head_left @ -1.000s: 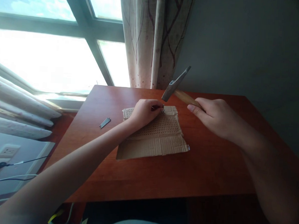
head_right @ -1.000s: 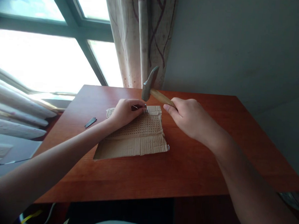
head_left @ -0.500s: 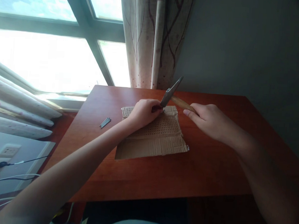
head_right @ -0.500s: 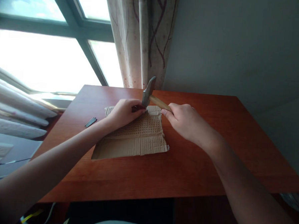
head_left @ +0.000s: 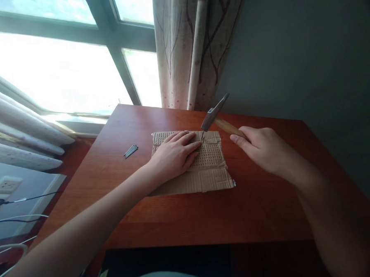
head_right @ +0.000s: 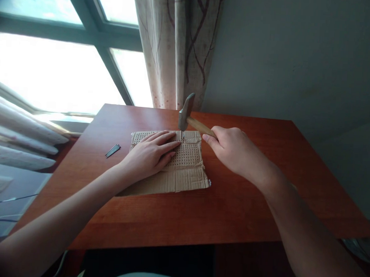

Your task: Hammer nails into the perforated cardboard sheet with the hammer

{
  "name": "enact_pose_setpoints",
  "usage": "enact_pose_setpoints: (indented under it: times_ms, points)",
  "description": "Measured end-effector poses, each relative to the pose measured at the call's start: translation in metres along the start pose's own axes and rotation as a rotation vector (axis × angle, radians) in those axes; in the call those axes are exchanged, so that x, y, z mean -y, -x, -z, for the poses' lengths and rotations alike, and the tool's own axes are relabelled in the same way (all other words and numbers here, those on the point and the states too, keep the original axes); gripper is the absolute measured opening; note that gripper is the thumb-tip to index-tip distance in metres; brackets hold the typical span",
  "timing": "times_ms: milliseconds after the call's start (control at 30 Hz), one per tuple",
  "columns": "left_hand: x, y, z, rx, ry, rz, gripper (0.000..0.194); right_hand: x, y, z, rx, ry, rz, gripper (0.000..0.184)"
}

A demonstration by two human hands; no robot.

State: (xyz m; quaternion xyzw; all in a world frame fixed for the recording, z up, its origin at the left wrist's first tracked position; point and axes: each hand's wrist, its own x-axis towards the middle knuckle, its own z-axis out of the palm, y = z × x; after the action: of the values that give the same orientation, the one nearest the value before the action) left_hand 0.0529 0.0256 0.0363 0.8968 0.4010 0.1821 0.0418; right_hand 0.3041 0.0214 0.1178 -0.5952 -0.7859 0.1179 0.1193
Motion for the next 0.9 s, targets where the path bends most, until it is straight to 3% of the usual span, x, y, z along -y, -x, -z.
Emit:
enact_pose_setpoints:
  times_ms: [467,633,900]
  points:
    - [0.001,0.000,-0.001,-0.005,0.005,0.004,0.040,0.006,-0.003,-0.004,0.006,0.023,-0.010,0.039]
    - [0.000,0.001,-0.001,-0.021,0.009,0.008,0.040,0.004,-0.002,-0.010,0.069,0.030,-0.010,0.038]
    - [0.001,0.001,-0.002,-0.009,0.012,0.004,0.041,-0.003,-0.003,-0.021,0.060,0.088,-0.021,0.036]
